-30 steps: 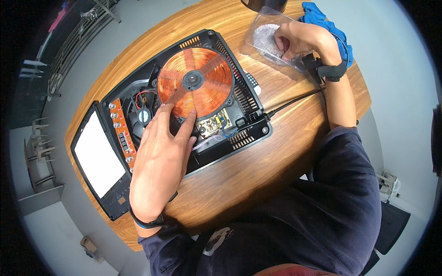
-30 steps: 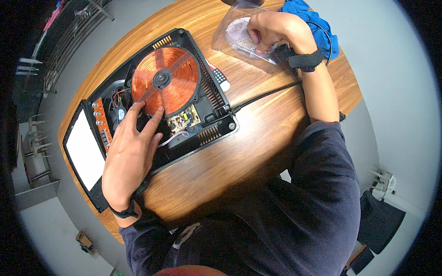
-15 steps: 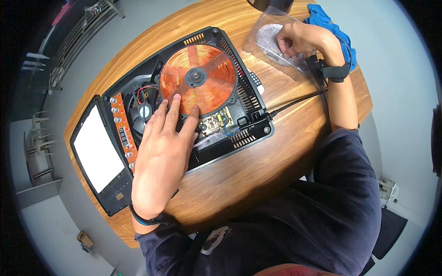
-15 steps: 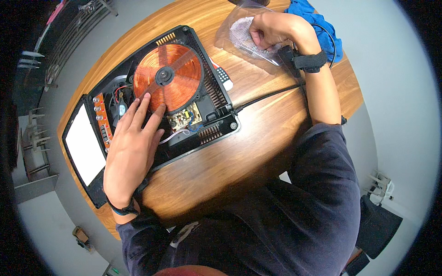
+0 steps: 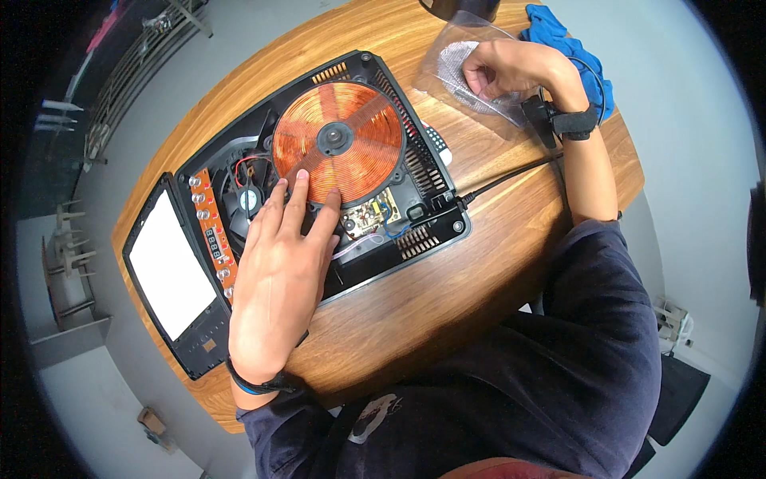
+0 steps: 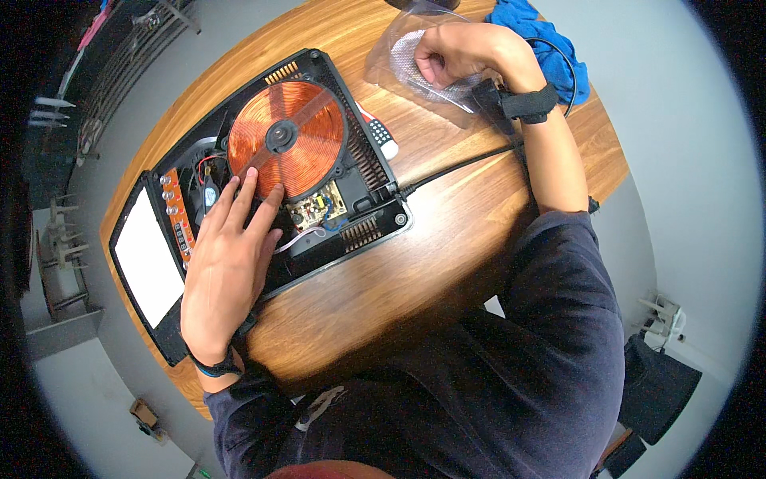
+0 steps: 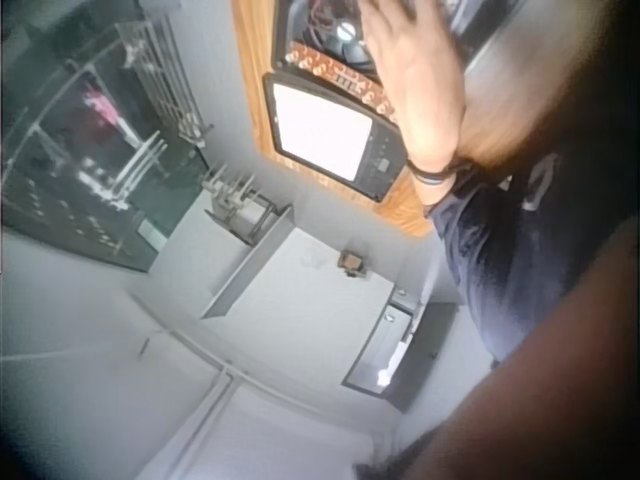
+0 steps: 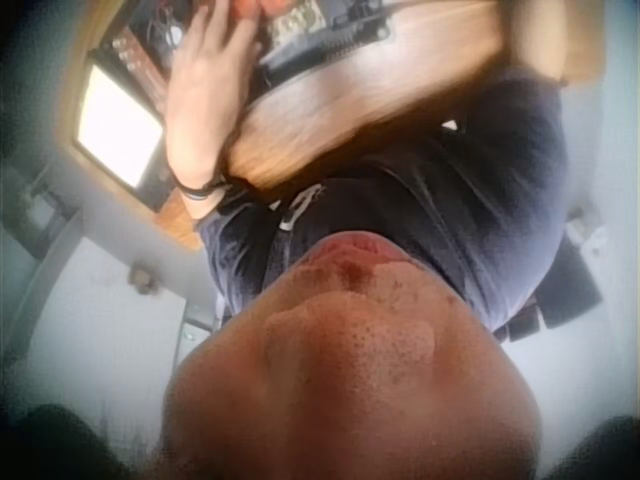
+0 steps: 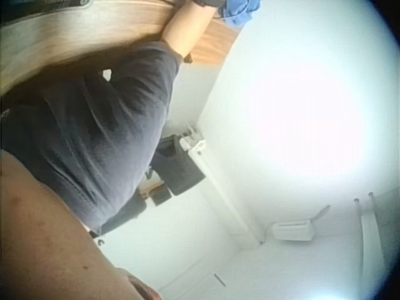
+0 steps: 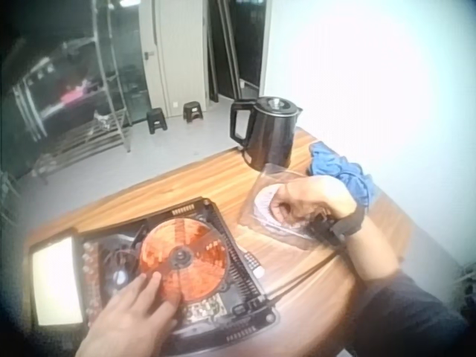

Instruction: The person assembles an electronic device on a wooden table. They place a copper coil over a fan, secure it with screws using a screwdriver, and adjust internal components and wires.

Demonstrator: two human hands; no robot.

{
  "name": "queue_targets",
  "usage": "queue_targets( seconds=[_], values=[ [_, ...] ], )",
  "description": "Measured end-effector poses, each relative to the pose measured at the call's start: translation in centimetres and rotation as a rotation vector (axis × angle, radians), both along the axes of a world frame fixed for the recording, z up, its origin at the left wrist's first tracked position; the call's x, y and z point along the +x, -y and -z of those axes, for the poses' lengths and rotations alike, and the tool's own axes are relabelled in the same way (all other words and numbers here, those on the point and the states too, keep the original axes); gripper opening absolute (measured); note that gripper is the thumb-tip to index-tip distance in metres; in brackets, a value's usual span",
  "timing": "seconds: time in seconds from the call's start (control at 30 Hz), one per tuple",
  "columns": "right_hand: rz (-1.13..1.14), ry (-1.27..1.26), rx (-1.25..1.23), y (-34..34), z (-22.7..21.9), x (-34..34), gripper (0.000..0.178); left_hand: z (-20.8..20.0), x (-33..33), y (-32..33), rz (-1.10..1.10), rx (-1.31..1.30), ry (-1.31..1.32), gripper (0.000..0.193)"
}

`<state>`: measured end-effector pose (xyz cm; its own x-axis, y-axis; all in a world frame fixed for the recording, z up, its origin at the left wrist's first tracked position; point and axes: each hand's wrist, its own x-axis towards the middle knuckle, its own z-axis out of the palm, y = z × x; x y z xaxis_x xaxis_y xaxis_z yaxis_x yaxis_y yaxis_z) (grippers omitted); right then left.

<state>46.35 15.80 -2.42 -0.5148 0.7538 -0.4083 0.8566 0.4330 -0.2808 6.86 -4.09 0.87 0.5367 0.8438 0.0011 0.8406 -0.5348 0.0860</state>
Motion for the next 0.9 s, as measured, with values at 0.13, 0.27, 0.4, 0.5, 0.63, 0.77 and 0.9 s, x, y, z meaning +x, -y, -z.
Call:
queue_targets(
  seconds=[0.13, 0.27, 0.4, 0.5, 0.63, 0.77, 0.9],
  values=[
    [0.025, 0.06, 0.044, 0.6, -0.9, -0.6, 0.013, 0.2, -0.1, 0.0, 0.0, -0.003, 0.0, 0.044],
    [0.033, -0.019, 0.069, 0.6, -1.6, -0.1, 0.012, 0.1, 0.0, 0.1, -0.002, 0.004, -0.013, 0.045],
    [-0.005, -0.162, 0.136, -0.2, 0.3, 2.9, 0.014, 0.2, 0.1, 0.0, -0.001, 0.003, -0.021, 0.046],
    [-0.053, -0.134, 0.181, -0.8, 0.8, 3.9, 0.018, 0.3, 0.2, 0.0, -0.005, 0.006, -0.034, 0.046],
    [0.088, -0.027, 0.017, 0.2, -1.3, 0.9, 0.025, 0.3, 0.3, 0.1, -0.028, 0.003, -0.053, 0.046],
    [0.049, -0.089, -0.038, 2.2, -2.2, 1.9, 0.036, 0.3, 0.5, -0.1, -0.02, 0.002, -0.061, 0.045],
    [-0.03, -0.096, -0.046, 3.2, -1.3, 1.5, 0.041, 0.3, 0.7, 0.1, -0.048, -0.021, -0.116, 0.046]
  ],
)
